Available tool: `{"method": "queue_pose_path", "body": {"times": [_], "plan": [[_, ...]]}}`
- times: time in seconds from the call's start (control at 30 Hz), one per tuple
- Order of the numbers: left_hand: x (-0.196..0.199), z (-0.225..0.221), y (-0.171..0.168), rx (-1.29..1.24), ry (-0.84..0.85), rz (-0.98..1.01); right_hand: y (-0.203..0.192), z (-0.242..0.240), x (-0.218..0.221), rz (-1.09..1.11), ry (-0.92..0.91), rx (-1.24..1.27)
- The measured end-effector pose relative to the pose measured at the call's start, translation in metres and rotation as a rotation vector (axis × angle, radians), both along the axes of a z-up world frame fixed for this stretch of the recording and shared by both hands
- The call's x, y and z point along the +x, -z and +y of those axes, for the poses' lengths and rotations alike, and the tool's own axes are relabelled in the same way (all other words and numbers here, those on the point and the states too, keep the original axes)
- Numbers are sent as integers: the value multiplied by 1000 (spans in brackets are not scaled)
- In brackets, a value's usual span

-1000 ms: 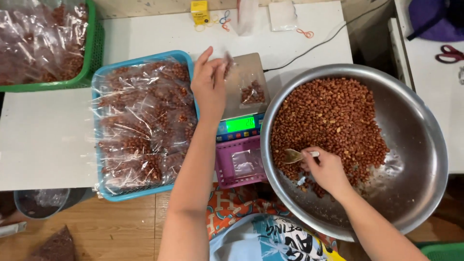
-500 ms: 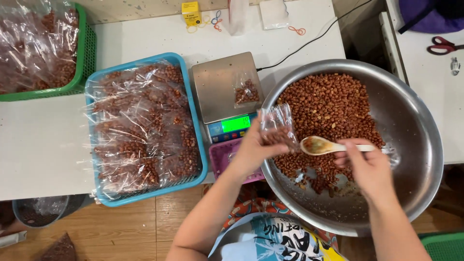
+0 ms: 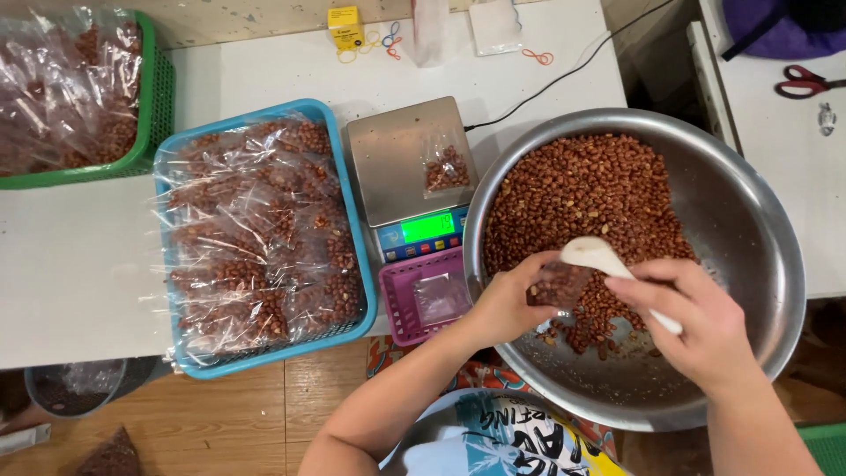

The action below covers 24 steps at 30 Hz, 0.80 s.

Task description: Packaging roasted peanuts into small plastic bags, weighing them on a digital scale, and organizing them into a tray.

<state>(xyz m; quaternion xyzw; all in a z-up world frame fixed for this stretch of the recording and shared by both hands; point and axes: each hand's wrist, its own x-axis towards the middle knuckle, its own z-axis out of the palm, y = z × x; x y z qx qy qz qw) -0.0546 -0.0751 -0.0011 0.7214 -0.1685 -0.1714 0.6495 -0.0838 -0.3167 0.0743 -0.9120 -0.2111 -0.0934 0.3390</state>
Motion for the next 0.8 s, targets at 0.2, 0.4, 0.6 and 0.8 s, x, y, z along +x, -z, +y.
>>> {"method": "queue_pose_path", "body": {"times": [0.2,0.4,0.6,0.8], "plan": [[29,7,1,-320,-103,431,12,6,-3,-194,178,164],[165,83,60,273,-868,-289,30,10,-6,-54,211,222],[201,108,78,328,-1007,-275,32,26,-19,-3,227,140],[205,105,83,238,-1093,-459,42,23,-6,57,164,100]]}}
